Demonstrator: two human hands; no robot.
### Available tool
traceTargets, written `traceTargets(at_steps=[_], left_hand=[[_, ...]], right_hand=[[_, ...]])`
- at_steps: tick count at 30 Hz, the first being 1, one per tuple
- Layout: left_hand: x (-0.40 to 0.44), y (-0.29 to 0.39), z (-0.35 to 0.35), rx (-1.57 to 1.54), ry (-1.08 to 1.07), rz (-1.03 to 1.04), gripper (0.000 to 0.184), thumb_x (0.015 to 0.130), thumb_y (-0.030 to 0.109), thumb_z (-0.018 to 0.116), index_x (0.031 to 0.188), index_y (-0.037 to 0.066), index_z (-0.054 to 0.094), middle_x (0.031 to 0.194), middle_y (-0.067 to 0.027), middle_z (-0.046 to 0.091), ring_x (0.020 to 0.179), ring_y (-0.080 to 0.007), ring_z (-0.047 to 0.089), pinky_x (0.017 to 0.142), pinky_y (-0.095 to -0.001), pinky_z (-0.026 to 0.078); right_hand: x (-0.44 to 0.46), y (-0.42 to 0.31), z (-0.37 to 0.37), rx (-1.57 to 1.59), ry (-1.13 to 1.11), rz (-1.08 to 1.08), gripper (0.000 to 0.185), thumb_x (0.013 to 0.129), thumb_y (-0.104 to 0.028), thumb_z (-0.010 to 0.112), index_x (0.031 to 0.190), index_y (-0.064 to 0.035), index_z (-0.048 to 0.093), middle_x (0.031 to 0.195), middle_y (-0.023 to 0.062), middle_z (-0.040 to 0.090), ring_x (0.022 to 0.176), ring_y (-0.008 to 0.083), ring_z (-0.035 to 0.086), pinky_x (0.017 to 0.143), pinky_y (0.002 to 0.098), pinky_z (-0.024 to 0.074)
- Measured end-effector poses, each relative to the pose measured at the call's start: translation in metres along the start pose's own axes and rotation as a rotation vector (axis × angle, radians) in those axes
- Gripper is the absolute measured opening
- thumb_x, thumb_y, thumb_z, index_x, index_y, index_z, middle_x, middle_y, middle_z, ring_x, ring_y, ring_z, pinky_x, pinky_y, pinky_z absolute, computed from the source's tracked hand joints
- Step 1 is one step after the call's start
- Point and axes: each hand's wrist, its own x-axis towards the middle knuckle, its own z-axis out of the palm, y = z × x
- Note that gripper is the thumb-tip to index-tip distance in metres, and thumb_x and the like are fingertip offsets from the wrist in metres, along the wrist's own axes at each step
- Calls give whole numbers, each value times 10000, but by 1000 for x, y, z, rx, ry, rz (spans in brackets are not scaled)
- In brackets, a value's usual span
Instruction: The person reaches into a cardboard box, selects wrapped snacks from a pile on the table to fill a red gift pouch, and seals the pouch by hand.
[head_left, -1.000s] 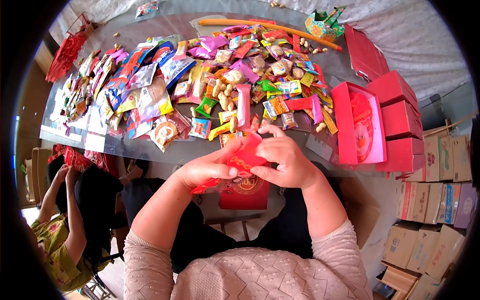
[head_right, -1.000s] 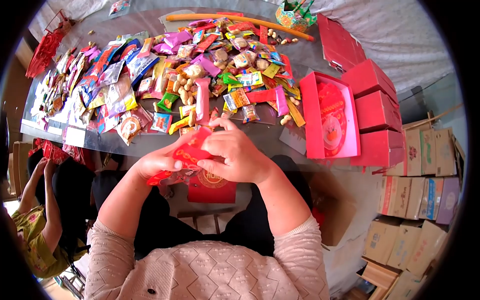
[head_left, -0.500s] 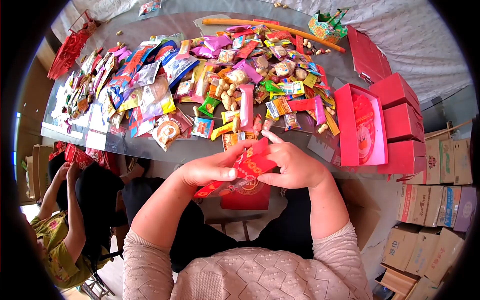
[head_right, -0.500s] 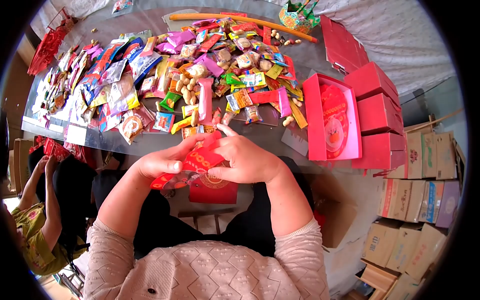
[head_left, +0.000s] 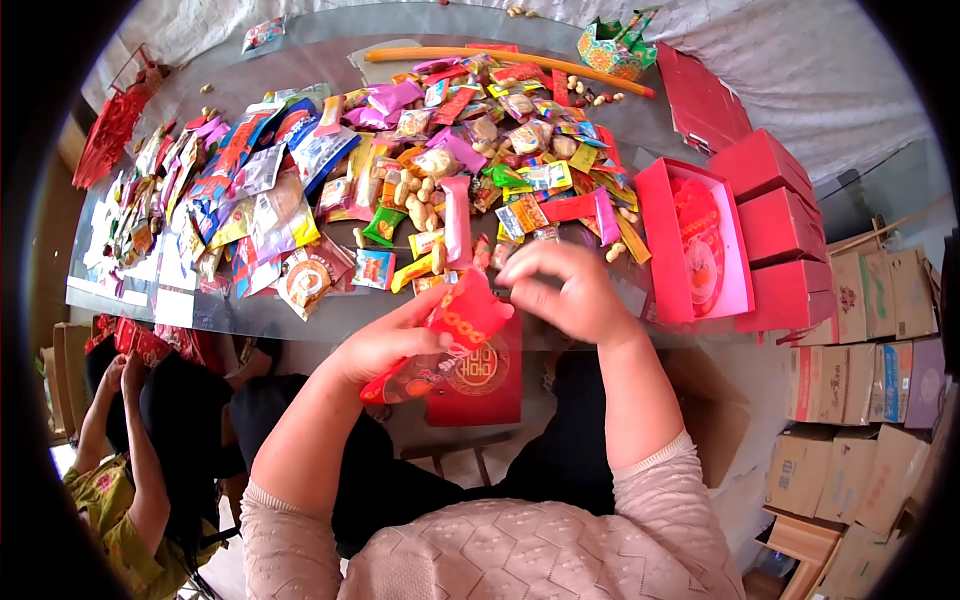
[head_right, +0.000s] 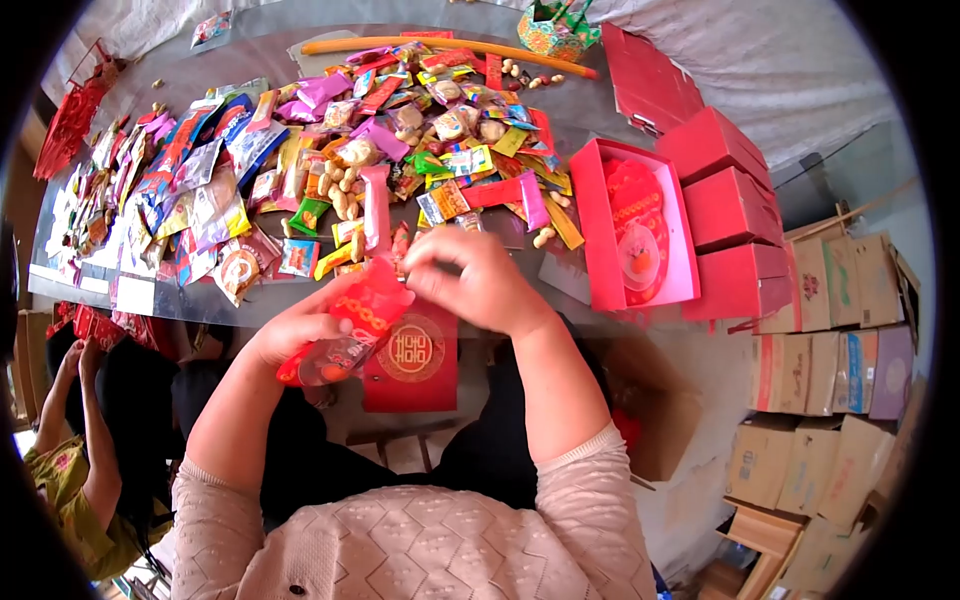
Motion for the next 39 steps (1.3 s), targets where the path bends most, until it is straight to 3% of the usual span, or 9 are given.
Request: traceTargets(at_steps=[2,5,9,12,15,18,27,31,39], left_hand=[[-3,5,1,-59,-71,28,866,829,131,653,1582,56,233,1475,-191,500,1140,-295,640,854,-441,599],[-5,3,-2,-58,-100,29,873,824,130,653,1582,51,228,1507,-200,473,1114,-285,645,817,-431,610],[-2,-1,5,-65,-62,68,834,855,149,636,1595,115,253,1313,-86,613,738,-93,602,461,-232,412],[-4,2,2,-5,-53,19,868,829,146,667,1584,65,246,1425,-170,538,1033,-240,666,745,-383,599],[-1,0,3,31,-55,4,799,857,172,650,1574,133,298,1144,-42,655,612,-61,522,433,-211,348],[-4,3,2,59,-56,-50,804,855,183,664,1573,145,305,1076,-21,658,605,-54,509,426,-210,333],[1,-4,-7,190,-193,7,822,832,237,719,1544,91,336,1164,-32,620,800,-74,572,569,-218,429],[-7,6,-3,233,-212,-61,875,799,244,742,1546,65,325,1248,-62,602,932,-101,592,684,-226,468],[-10,8,-2,275,-190,-6,786,871,305,749,1513,57,369,1235,-50,598,1038,-113,579,789,-268,496]], right_hand=[[-2,12,-11,-179,280,188,112,904,-95,724,967,-15,679,913,86,705,834,189,689,737,329,531],[-8,31,-23,-607,317,339,181,849,-135,745,978,-34,669,897,119,681,843,286,681,746,393,546],[-14,44,-18,-917,215,261,258,809,-200,786,1002,-65,679,953,102,657,965,321,648,826,441,532],[-14,44,-14,-925,173,252,269,808,-191,786,1019,-62,679,968,109,654,977,322,635,832,438,526],[-7,36,-11,-882,244,162,261,811,-180,778,1020,-60,680,969,108,652,961,326,625,830,439,523],[-2,40,-4,-832,218,32,250,812,-169,771,1023,-66,683,964,101,651,938,328,620,823,438,523],[15,49,40,-861,-148,-231,476,928,-250,585,1377,-92,595,1477,118,541,1312,363,508,1113,483,398],[24,52,46,-870,-205,-176,532,907,-236,629,1414,-94,549,1501,109,510,1330,355,488,1172,499,312],[27,47,53,-931,-1,-71,535,832,-270,740,1304,-50,616,1338,94,574,1192,318,537,1060,479,387]])
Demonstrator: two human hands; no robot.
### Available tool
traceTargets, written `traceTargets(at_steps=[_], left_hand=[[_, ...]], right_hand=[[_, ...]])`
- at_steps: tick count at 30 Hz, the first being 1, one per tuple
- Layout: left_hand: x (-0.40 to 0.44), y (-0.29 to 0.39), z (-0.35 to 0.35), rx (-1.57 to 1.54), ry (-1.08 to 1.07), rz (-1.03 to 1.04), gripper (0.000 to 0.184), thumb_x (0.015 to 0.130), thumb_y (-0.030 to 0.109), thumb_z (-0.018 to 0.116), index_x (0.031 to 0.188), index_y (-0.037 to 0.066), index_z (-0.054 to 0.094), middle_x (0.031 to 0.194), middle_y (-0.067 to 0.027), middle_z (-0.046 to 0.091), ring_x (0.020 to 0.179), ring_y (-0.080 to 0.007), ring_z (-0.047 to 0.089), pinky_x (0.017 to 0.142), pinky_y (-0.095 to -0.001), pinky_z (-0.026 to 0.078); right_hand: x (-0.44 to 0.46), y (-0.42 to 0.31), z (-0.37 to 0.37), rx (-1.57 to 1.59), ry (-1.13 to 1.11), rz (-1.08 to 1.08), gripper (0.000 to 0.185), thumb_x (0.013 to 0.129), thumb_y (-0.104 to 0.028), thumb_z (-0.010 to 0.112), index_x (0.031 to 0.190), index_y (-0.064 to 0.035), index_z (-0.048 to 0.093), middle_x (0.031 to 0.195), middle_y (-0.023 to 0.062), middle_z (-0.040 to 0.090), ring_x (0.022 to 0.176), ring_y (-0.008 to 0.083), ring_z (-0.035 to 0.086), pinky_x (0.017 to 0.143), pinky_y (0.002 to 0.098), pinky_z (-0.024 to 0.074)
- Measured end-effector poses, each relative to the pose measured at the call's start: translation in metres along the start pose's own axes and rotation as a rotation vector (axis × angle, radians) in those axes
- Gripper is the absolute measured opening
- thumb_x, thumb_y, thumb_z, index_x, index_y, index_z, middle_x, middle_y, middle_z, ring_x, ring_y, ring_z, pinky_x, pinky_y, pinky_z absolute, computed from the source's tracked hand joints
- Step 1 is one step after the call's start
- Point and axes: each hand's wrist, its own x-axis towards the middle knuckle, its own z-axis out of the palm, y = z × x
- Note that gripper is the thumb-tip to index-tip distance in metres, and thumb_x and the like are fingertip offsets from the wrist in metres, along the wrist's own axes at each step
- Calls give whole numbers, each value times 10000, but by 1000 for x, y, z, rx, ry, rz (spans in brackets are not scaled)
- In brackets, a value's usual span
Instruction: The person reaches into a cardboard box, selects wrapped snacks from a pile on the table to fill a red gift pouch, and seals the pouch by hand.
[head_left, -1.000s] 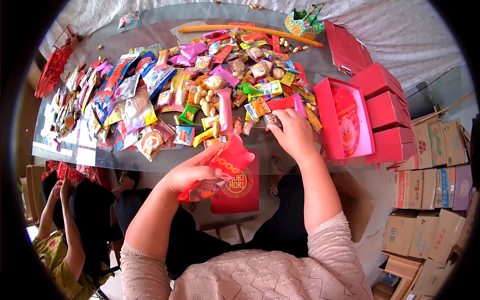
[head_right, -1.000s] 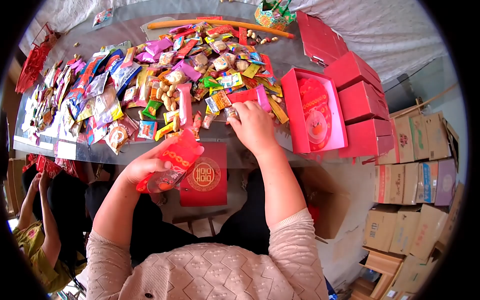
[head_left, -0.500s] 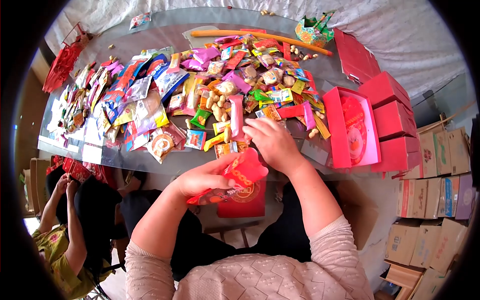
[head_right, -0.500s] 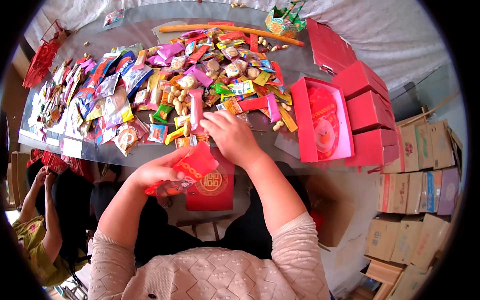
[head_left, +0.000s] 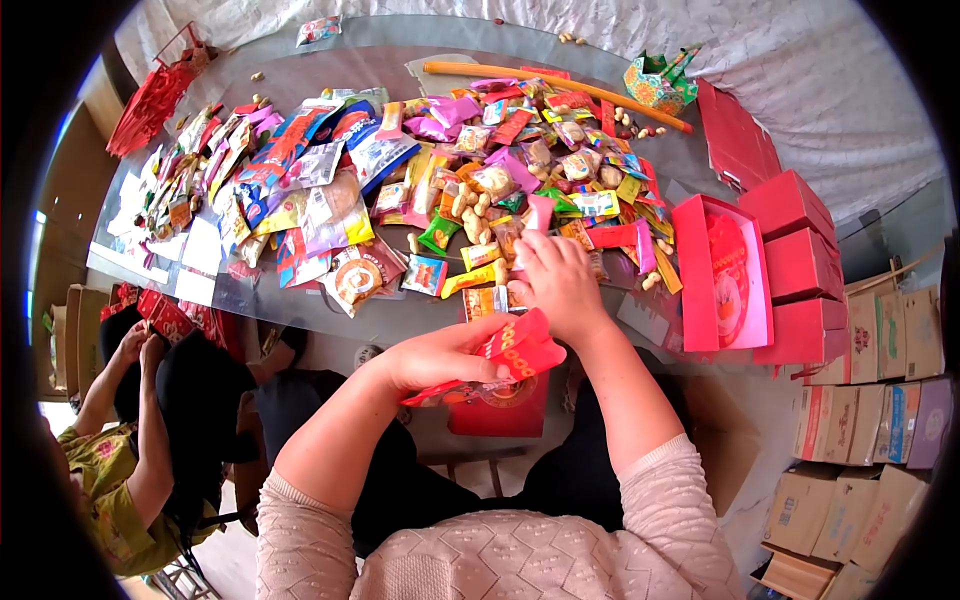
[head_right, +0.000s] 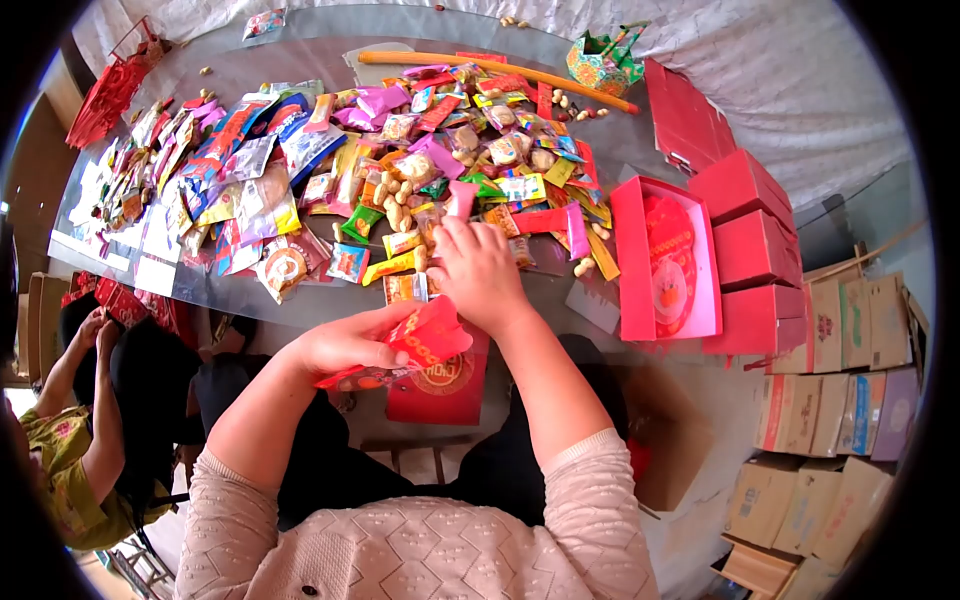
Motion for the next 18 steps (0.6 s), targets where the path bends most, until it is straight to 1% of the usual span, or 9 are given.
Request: traceTargets(at_steps=[2,3,4,5,8,11,12,15,18], left_hand=[[-3,7,6,12,39,26,769,886,296,748,1508,43,373,1261,-58,594,1120,-126,566,916,-291,492],[-3,6,6,0,40,16,792,869,292,743,1522,62,358,1229,-49,601,1052,-111,570,822,-269,481],[-2,6,6,-11,41,6,816,852,288,738,1536,80,343,1198,-39,608,984,-95,574,729,-247,471],[-2,5,5,-20,44,-1,842,835,284,734,1549,99,328,1167,-30,615,916,-79,578,636,-224,460],[0,-2,1,-12,52,51,814,853,306,737,1537,99,348,1155,-16,605,903,-74,572,613,-218,451],[-1,-2,-4,26,46,24,791,869,317,737,1529,97,360,1200,-19,595,913,-76,566,614,-222,451],[-2,2,-3,16,29,15,777,880,303,733,1527,89,359,1245,-36,587,1001,-101,564,707,-243,485],[0,-8,-7,-3,31,84,769,881,275,726,1526,78,357,1283,-50,577,1096,-127,550,834,-269,495],[-2,-8,-7,-12,19,80,778,879,246,717,1537,72,341,1291,-51,575,1156,-141,533,918,-285,479]], right_hand=[[-1,-1,-6,-72,-7,81,512,842,-306,735,1281,-63,634,1308,79,592,1128,310,555,1003,464,415],[1,-3,-12,-77,-17,121,503,848,-315,732,1278,-72,638,1302,77,599,1120,309,556,995,465,416],[0,1,-7,-95,84,83,495,846,-388,727,1240,-96,663,1237,57,616,1026,292,567,961,463,428],[1,1,-8,-86,121,83,460,853,-365,724,1220,-93,672,1221,57,626,1028,293,569,962,468,427],[1,1,-8,-76,128,67,415,855,-302,728,1210,-93,679,1215,55,637,1061,292,569,973,470,423],[-2,-2,-8,-94,109,32,372,843,-256,733,1173,-89,691,1205,54,643,1115,277,564,975,454,425],[-2,-2,-9,-94,102,14,366,838,-247,735,1165,-89,693,1193,54,648,1118,275,566,974,451,426],[-4,-4,-13,-103,96,-26,348,825,-223,742,1144,-90,697,1157,49,663,1117,267,573,973,446,426],[-1,-10,-23,-106,100,-55,337,818,-202,745,1134,-93,696,1127,40,674,1098,252,586,979,444,426]])
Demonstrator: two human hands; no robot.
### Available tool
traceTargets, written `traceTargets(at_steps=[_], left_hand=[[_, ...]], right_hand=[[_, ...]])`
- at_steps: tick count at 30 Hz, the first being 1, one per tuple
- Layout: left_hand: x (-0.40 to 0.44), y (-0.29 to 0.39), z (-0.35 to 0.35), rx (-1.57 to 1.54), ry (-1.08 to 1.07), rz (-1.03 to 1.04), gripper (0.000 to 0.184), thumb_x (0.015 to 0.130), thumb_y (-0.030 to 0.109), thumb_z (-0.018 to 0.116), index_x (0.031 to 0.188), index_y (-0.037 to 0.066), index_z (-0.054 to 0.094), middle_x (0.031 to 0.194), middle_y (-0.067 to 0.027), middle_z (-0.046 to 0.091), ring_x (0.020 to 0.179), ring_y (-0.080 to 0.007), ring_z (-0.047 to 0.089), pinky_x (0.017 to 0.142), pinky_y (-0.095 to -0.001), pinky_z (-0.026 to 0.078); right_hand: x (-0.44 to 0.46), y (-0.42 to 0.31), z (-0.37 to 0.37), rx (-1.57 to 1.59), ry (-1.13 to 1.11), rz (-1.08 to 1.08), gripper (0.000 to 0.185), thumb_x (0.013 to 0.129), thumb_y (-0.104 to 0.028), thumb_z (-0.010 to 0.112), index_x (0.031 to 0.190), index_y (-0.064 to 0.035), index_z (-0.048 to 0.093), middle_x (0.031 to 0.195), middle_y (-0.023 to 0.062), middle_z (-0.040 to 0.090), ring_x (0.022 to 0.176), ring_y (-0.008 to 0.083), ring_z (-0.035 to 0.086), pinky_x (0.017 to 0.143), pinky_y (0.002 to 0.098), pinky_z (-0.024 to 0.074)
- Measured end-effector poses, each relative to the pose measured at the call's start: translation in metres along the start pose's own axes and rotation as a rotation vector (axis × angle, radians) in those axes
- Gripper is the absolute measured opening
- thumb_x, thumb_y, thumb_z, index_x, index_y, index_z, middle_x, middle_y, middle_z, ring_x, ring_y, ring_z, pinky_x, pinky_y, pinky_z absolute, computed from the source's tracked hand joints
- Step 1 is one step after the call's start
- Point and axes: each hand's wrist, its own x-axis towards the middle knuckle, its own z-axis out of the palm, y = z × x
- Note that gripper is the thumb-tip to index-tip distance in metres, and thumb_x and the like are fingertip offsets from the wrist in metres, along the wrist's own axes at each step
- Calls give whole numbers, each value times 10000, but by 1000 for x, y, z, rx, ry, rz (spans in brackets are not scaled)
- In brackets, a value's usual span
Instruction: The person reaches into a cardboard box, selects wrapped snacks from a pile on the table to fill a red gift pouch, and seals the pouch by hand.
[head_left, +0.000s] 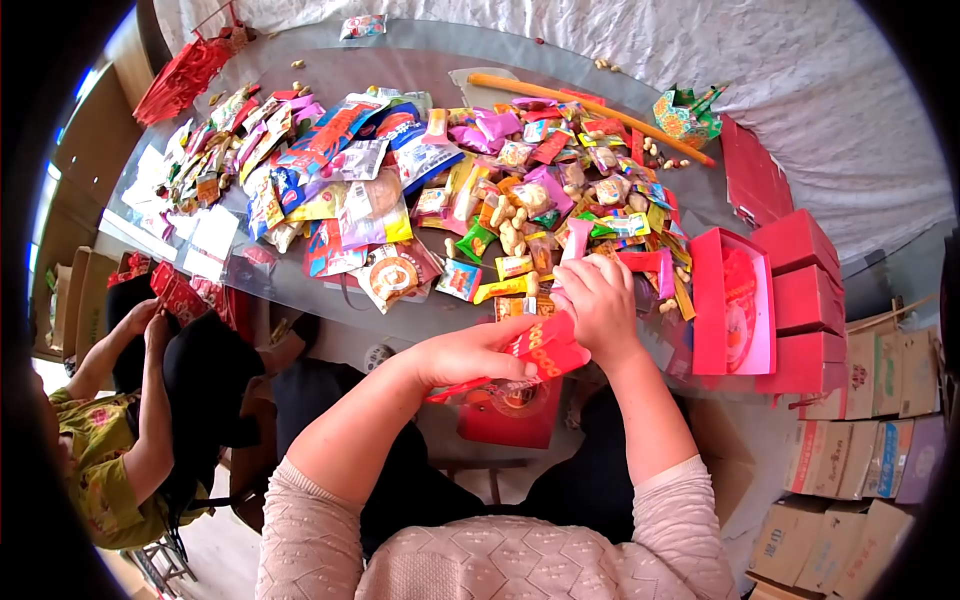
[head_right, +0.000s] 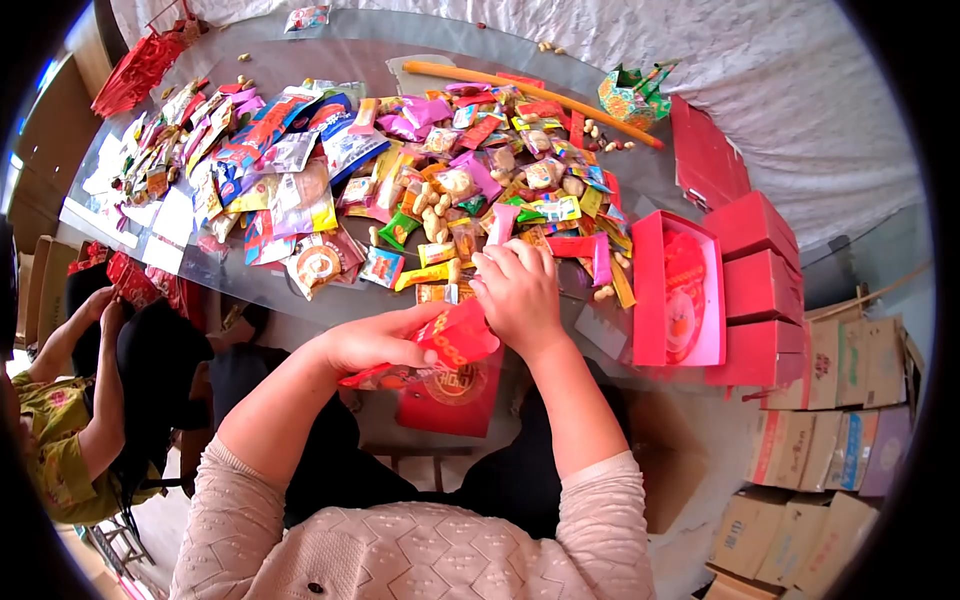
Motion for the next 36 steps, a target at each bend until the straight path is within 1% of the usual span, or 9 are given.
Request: traceTargets(at_steps=[3,6,15,18,24,27,29,31,36], left_hand=[[-7,8,3,7,14,2,813,872,228,712,1561,73,309,1314,-51,570,1140,-132,538,871,-275,492],[-15,15,6,-31,31,0,784,905,266,741,1535,25,342,1305,-65,598,1170,-130,549,1012,-310,454],[-16,17,-3,-48,38,10,812,899,227,737,1556,25,303,1396,-84,548,1253,-139,504,1060,-319,421],[-12,12,-3,-80,98,58,933,832,249,720,1604,69,229,1346,-65,571,1089,-117,557,757,-238,484],[-14,19,-3,-218,187,69,905,840,239,724,1583,37,248,1404,-138,554,1244,-206,558,1024,-343,459],[-13,7,-15,-380,138,127,837,887,199,677,1592,61,245,1402,-77,539,1233,-184,547,1018,-338,460],[-10,1,-20,-400,85,190,839,870,217,671,1584,62,259,1410,-129,557,1258,-219,569,1028,-368,477],[-10,4,-14,-465,35,223,838,870,222,674,1582,59,263,1416,-160,566,1271,-239,580,1049,-379,475],[-15,10,0,-578,-13,134,775,871,294,695,1509,-26,391,1440,-200,563,1294,-282,588,1110,-405,447]], right_hand=[[6,-2,-7,26,-41,-13,340,825,-184,741,1148,-91,688,1119,42,680,1082,252,597,987,449,425],[22,-1,-11,50,-91,-23,363,848,-147,723,1199,-75,665,1152,73,677,1093,283,601,1001,464,434],[84,28,47,45,7,8,444,822,-66,698,1262,-83,639,1297,75,620,1197,303,564,1040,439,445],[93,32,64,45,-4,74,441,818,-47,692,1255,-85,642,1286,75,622,1183,306,579,1033,446,450],[97,43,57,367,213,170,282,872,-36,668,1154,-21,688,1190,152,641,1046,356,644,901,411,523],[87,29,14,703,226,255,297,934,-31,644,1229,2,658,1175,92,644,1004,201,635,876,311,502],[71,13,-22,1236,52,364,354,992,-49,609,1339,-2,561,1197,61,631,991,102,594,869,258,493],[54,6,-41,1274,-30,307,312,978,-87,665,1278,-51,586,1046,34,636,952,113,619,851,271,500],[38,-3,-67,975,-218,133,200,972,-79,674,1128,-50,552,1042,31,574,944,118,565,881,291,483]])
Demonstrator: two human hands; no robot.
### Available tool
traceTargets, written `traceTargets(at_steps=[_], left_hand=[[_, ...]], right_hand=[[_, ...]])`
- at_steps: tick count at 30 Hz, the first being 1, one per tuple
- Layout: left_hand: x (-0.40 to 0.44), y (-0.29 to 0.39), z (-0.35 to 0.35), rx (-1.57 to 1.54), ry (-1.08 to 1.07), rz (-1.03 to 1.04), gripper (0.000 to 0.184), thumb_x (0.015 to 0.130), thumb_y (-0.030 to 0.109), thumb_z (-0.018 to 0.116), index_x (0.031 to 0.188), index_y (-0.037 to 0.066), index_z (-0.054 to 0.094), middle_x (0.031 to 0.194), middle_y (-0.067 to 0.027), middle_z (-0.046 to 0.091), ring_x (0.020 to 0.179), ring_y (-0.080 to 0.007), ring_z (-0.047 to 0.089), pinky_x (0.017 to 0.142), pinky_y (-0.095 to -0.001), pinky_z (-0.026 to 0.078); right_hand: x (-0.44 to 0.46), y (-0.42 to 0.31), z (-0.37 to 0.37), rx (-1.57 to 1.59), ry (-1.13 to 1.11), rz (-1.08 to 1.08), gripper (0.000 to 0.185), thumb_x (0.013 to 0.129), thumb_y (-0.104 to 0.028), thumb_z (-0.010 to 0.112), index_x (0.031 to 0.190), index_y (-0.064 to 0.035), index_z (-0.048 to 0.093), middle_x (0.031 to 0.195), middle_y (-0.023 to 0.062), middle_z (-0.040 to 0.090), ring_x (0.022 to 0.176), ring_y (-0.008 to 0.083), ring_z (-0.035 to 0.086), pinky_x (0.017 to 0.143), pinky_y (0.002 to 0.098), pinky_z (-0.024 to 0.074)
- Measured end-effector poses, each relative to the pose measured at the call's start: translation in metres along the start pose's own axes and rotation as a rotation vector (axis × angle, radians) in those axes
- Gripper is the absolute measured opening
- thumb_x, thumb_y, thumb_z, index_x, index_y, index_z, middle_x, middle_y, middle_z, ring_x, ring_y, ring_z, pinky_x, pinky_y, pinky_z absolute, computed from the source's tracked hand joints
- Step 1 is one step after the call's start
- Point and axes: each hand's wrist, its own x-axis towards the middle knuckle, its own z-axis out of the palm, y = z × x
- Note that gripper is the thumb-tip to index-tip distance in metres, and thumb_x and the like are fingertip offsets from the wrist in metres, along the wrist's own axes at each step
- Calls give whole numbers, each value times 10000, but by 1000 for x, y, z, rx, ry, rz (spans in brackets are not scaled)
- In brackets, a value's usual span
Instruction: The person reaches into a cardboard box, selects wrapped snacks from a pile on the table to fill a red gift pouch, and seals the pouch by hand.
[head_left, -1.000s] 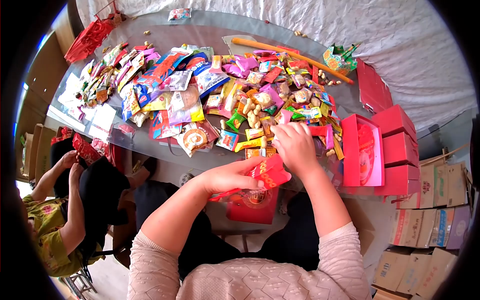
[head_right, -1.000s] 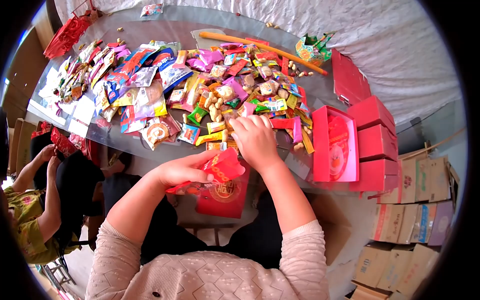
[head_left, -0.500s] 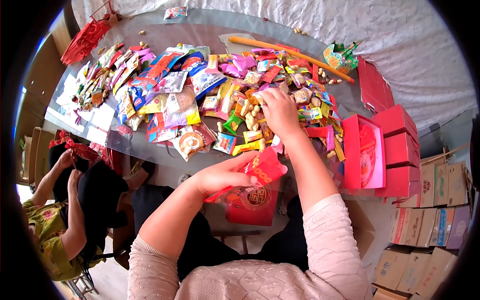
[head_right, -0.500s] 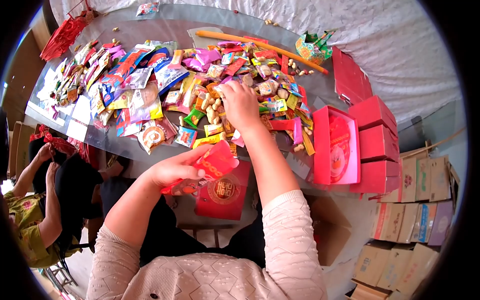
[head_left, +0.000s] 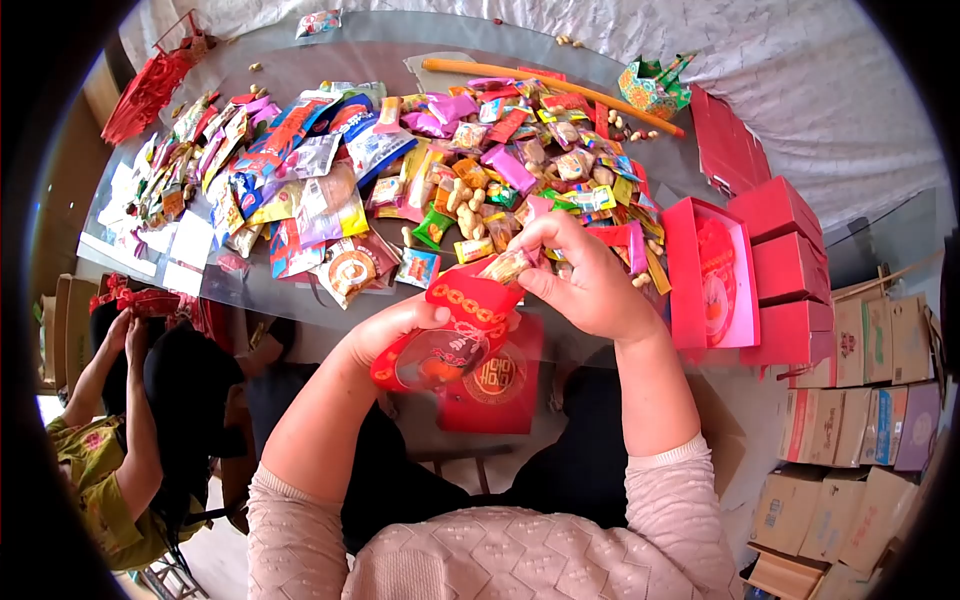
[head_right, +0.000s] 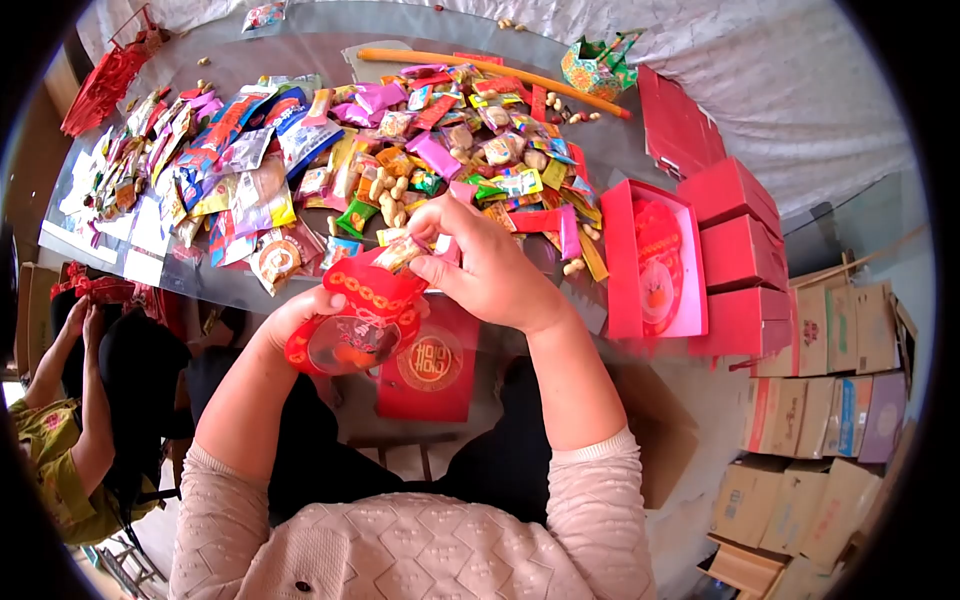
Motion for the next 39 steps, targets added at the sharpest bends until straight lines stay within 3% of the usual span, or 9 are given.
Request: traceTargets(at_steps=[4,7,11,15,20,29,30,33,39], left_hand=[[-1,0,-1,50,16,-68,722,907,309,647,1496,-35,409,1447,-206,555,1293,-290,588,1114,-416,445],[0,2,1,-12,21,-85,684,924,290,619,1490,-36,417,1447,-208,554,1282,-296,595,1095,-413,462],[2,-1,-10,-113,76,-110,593,946,289,603,1432,-26,474,1359,-192,616,1192,-293,641,1028,-426,509],[4,-5,-16,-74,218,-148,509,959,294,592,1361,-9,523,1256,-168,665,1106,-283,671,969,-439,540],[8,-9,-17,-70,245,-178,475,956,299,591,1327,5,549,1219,-159,677,1069,-277,681,925,-440,559],[12,-10,-20,-13,266,-190,503,947,314,595,1363,36,543,1243,-144,671,1088,-268,678,916,-424,561],[11,-9,-17,11,251,-198,515,945,311,598,1380,42,533,1258,-141,665,1100,-266,674,925,-423,558],[12,-8,-11,93,244,-197,573,935,320,620,1422,44,499,1302,-150,644,1125,-282,662,928,-437,555],[7,-9,-22,125,275,-224,640,910,360,653,1406,-9,490,1291,-200,646,1111,-324,668,884,-454,573]], right_hand=[[-2,-4,10,122,-40,37,130,1014,-121,614,1101,-36,568,1074,70,600,1025,170,613,899,308,484],[-2,7,13,-36,-33,-119,197,1011,-186,609,1096,-10,585,1055,129,642,1048,298,637,872,408,514],[-7,25,16,-19,-7,-200,304,1015,-254,611,903,28,619,997,172,655,1026,369,624,928,421,487],[-5,19,11,16,-190,-53,380,927,-349,720,896,29,688,1002,185,674,1115,362,581,961,429,482],[-4,27,13,-138,-329,-147,419,848,-295,803,1158,-34,698,1276,148,620,1194,330,556,1067,434,419],[-9,19,19,75,-196,-30,351,833,-260,796,1128,-83,731,1232,141,650,1202,344,563,1062,433,428],[-7,22,16,-21,-291,-93,361,873,-243,772,1180,-67,705,1353,139,591,1294,332,506,1114,439,378],[-9,24,16,-87,-357,-88,360,890,-280,751,1193,-91,708,1381,137,578,1336,347,463,1154,477,312],[-17,48,7,138,-109,-105,312,970,-315,686,1110,-38,703,1170,115,694,1220,311,590,1051,441,441]])
